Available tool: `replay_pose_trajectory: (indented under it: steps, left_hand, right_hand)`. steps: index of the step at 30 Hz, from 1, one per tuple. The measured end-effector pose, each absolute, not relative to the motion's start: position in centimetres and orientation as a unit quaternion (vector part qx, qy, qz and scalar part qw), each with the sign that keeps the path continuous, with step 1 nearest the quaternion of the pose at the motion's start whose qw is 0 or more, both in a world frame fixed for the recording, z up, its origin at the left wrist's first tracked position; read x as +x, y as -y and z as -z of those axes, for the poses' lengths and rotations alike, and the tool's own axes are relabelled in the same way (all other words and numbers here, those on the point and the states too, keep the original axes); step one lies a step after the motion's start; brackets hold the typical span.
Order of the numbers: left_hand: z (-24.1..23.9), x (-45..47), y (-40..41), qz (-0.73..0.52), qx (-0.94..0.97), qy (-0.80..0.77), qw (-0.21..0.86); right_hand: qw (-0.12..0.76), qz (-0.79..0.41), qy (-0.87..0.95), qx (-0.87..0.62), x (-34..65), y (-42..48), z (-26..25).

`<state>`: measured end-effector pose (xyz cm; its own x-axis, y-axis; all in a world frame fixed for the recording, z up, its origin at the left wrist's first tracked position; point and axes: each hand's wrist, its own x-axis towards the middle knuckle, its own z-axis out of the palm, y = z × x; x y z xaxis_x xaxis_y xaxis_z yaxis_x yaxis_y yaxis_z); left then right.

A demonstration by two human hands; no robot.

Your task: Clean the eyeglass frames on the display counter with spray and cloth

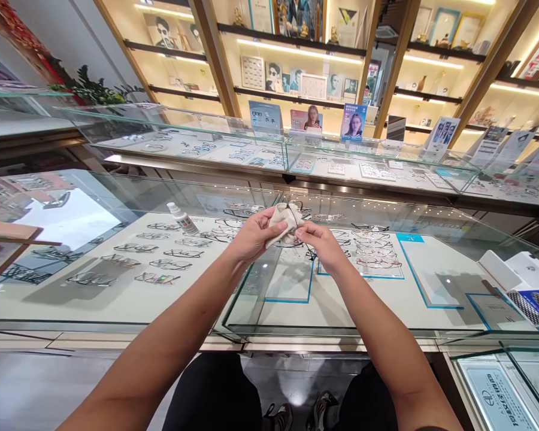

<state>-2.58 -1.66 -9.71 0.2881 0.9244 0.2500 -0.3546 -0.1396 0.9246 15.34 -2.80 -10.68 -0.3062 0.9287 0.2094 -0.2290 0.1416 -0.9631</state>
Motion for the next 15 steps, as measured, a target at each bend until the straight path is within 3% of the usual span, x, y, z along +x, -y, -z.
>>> replay_pose_trajectory:
  steps: [10, 15]
  left_hand:
    - [10.5, -1.6, 1.6, -0.574, 0.517, -0.315, 0.552]
    - [10.5, -2.2, 1.2, -0.524, 0.541, -0.266, 0.602]
  right_hand:
    - [0.456, -0.605, 0.588, -0.284, 14.7, 3.0, 11.2]
    - [0.477, -0.621, 0.550, -0.289, 15.2, 2.9, 11.1]
